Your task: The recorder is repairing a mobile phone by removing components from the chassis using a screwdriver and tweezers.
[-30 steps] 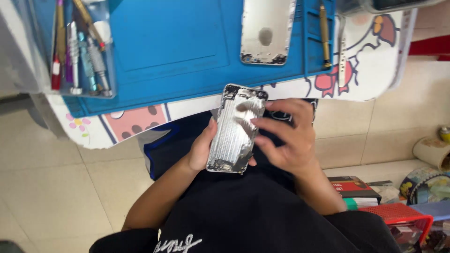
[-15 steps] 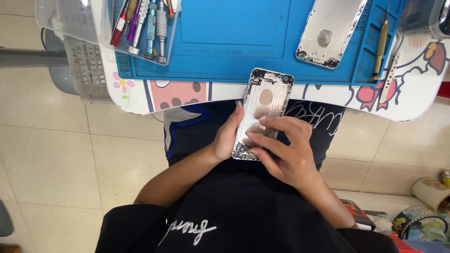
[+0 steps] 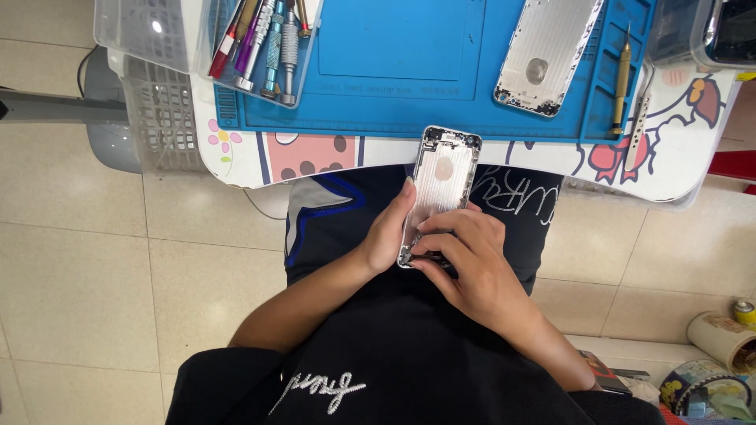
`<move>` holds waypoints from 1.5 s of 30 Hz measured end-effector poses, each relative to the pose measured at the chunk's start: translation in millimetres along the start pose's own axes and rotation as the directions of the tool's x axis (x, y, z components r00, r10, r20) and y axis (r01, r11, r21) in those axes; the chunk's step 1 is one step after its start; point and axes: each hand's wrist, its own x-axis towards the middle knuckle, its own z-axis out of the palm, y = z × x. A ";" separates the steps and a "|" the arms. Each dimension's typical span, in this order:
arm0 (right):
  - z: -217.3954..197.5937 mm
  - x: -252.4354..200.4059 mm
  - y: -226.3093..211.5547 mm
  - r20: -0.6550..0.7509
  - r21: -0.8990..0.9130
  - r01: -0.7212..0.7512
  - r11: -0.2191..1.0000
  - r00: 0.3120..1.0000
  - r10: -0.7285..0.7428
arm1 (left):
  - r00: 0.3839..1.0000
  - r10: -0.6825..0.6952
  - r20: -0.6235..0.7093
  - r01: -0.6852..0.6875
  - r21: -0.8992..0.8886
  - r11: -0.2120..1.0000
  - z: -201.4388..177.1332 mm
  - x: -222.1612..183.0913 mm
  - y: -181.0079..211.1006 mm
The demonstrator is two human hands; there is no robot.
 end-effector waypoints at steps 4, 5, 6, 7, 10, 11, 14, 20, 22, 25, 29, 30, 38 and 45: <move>-2.0 -3.1 -9.0 -0.013 0.045 0.001 0.999 1.000 -0.001 | 0.996 -0.069 -0.060 0.071 0.026 0.997 -2.5 -3.0 -6.8; -1.3 -5.1 -10.6 -0.031 0.019 0.017 1.000 0.999 -0.016 | 0.997 -0.071 -0.037 0.072 0.019 0.997 0.8 -4.0 -3.7; -0.3 -7.1 -12.6 -0.049 -0.008 0.032 0.999 0.998 -0.032 | 0.997 -0.073 -0.013 0.073 0.012 0.997 4.1 -5.6 -0.5; -0.2 -9.2 -13.5 -0.051 -0.010 0.040 0.999 0.998 -0.040 | 0.998 -0.066 -0.012 0.067 0.017 0.998 0.8 -7.6 -5.1; -1.8 -13.5 -18.9 -0.052 0.029 0.013 1.000 0.999 -0.011 | 0.997 -0.069 -0.020 0.070 0.045 0.997 -11.9 -16.1 -19.9; -4.5 -13.2 -21.5 -0.037 0.044 -0.004 0.999 0.999 0.006 | 0.996 -0.087 -0.025 0.088 0.016 0.996 -18.0 -19.0 -25.9; -9.5 -19.8 -24.5 -0.061 0.100 -0.037 0.994 0.997 0.044 | 0.993 -0.117 -0.009 0.116 -0.044 0.992 -16.9 -23.4 -22.5; -17.7 -36.5 -26.6 -0.191 0.343 -0.023 0.939 0.977 0.093 | 0.996 -0.070 0.057 0.076 -0.104 0.992 -0.8 -37.0 1.8; -16.2 -43.3 -25.0 -0.207 0.449 0.000 0.894 0.973 0.104 | 0.995 -0.051 0.085 0.058 -0.090 0.994 9.0 -40.0 16.8; -10.5 -54.3 -18.5 -0.186 0.575 -0.069 0.815 0.959 0.212 | 0.970 -0.003 0.243 0.074 -0.284 0.956 4.7 -43.6 27.6; 1.0 -58.8 -5.2 -0.188 0.680 -0.008 0.733 0.965 0.184 | 0.999 0.029 0.018 -0.034 0.402 0.915 -26.1 -44.2 33.1; 5.3 -57.7 -1.2 -0.178 0.712 -0.017 0.702 0.963 0.203 | 0.997 0.065 -0.041 -0.034 0.532 0.846 -33.3 -43.8 37.7; 22.0 -41.9 4.7 -0.149 0.713 -0.046 0.700 0.965 0.214 | 0.997 0.067 -0.041 -0.020 0.693 0.721 10.6 -42.3 122.5; 25.1 -16.7 12.2 -0.047 0.689 -0.121 0.715 0.976 0.211 | 0.800 0.498 -0.335 0.005 0.834 0.552 -11.0 -30.7 165.4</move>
